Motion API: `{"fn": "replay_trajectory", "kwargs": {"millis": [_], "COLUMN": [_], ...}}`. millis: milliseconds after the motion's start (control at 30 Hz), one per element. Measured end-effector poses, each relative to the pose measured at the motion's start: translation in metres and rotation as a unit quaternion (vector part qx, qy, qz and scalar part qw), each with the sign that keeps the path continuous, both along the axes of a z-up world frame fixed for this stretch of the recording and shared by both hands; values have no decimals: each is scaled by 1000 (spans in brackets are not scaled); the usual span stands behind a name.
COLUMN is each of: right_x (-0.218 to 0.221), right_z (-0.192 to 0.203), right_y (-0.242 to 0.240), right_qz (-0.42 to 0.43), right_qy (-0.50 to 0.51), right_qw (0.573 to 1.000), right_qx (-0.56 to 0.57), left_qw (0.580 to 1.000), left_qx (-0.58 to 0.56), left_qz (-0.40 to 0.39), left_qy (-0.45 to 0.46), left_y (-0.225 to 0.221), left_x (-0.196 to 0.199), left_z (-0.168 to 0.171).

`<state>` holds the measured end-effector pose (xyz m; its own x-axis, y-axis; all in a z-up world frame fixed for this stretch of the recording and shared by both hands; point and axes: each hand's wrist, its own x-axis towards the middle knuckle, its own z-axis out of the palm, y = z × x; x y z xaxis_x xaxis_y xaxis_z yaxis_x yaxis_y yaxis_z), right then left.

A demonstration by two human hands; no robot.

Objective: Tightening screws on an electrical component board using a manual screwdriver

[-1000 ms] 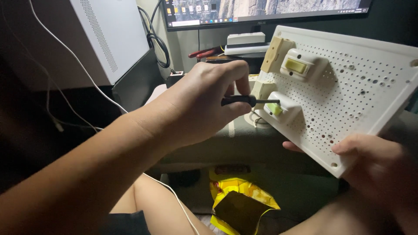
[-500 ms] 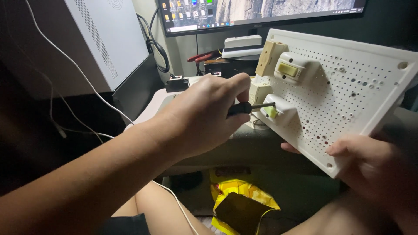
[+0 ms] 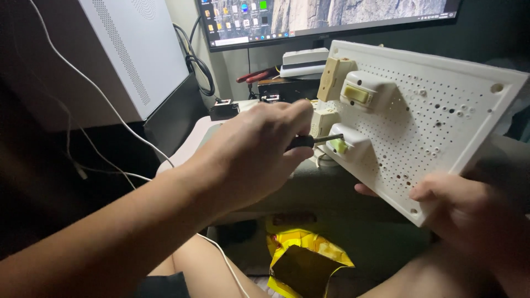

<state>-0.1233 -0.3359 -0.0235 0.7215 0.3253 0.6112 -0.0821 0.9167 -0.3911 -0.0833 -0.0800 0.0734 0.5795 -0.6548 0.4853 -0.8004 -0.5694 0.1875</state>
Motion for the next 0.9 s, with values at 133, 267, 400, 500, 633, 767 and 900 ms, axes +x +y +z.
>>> {"fn": "replay_trajectory", "kwargs": {"millis": [133, 267, 400, 500, 633, 767, 900], "right_x": [-11, 3, -7, 3, 6, -3, 4], "right_z": [26, -31, 20, -10, -47, -1, -23], "right_y": [22, -32, 13, -11, -44, -4, -23], "right_qz": [-390, -585, -412, -372, -563, -405, -458], "right_qy": [222, -310, 206, 197, -238, 133, -95], "right_qw": [782, 483, 754, 806, 571, 791, 721], "right_qx": [-432, -573, -469, -416, -548, -439, -511], "left_qw": [998, 867, 799, 928, 999, 992, 918], "left_qx": [-14, -171, -221, -34, 21, -19, -74], "left_qz": [65, 205, 183, 221, 44, 114, 223], "left_qy": [6, 420, 529, 297, -14, 57, 319], "left_y": [-5, -15, -17, -14, -7, -11, -26], "left_x": [6, -10, -11, -11, -3, -1, -19], "left_z": [-8, 15, 18, 12, -4, -4, 25]}}
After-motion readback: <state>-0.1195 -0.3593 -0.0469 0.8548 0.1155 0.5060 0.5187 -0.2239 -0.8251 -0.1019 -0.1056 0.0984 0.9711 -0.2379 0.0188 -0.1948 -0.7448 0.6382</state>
